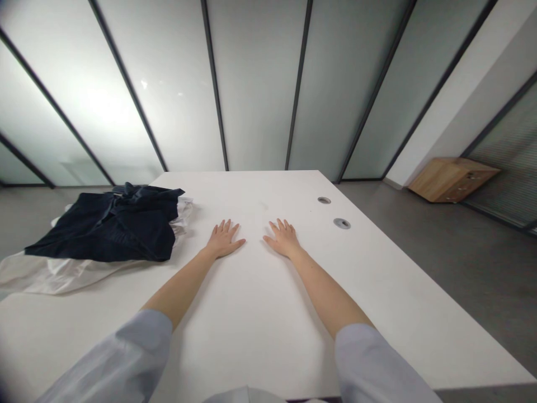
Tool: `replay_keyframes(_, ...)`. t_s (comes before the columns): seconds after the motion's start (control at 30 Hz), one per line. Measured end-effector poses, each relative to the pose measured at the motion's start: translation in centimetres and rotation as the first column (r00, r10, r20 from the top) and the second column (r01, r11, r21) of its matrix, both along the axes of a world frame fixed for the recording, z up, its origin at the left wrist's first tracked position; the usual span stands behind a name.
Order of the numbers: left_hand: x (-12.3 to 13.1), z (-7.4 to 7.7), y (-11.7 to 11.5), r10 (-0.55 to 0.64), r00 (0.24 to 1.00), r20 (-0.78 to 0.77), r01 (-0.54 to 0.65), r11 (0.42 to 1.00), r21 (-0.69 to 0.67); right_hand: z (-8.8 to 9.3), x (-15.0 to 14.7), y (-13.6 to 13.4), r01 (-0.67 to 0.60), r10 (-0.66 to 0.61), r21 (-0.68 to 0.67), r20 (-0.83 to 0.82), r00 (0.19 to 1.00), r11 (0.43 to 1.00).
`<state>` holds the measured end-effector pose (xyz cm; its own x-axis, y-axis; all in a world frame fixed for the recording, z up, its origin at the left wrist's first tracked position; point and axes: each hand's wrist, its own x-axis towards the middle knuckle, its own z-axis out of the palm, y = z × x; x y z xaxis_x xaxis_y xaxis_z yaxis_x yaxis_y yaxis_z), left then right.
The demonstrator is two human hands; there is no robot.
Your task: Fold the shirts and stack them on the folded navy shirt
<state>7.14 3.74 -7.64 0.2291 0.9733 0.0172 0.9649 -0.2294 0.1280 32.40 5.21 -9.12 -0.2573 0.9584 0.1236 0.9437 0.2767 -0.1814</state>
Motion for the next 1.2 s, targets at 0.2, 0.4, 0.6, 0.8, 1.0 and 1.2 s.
replay_keyframes(0.2,0.47,0.13,-0.04,0.023,0.998,-0.051,-0.026,0.997,-0.069,0.22,-0.83,-0.41,0.015,0.008,-0.174,0.132,0.991,0.985)
replay_keyframes(0.4,0.39,-0.28,0.02,0.032,0.998,-0.055,-0.033,0.999,-0.03,0.31,-0.96,-0.38,0.021,0.005,-0.187,0.134,0.991,0.982)
replay_keyframes(0.6,0.27,-0.47,0.14,0.023,0.998,-0.058,-0.026,0.999,-0.046,0.26,-0.94,-0.4,0.018,0.008,-0.179,0.143,0.99,0.984)
replay_keyframes(0.8,0.11,-0.53,0.29,0.016,0.999,-0.052,-0.019,0.998,-0.054,0.4,-0.93,-0.48,0.008,0.016,-0.174,0.138,0.99,0.985)
replay_keyframes(1.0,0.0,-0.65,0.25,0.016,0.999,-0.052,-0.018,0.999,-0.041,0.01,-0.87,-0.35,0.008,0.014,-0.155,0.138,0.99,0.988)
replay_keyframes(1.2,0.05,-0.47,0.21,0.02,0.999,-0.05,-0.022,0.999,-0.043,0.24,-0.97,-0.45,0.01,0.009,-0.145,0.13,0.991,0.989)
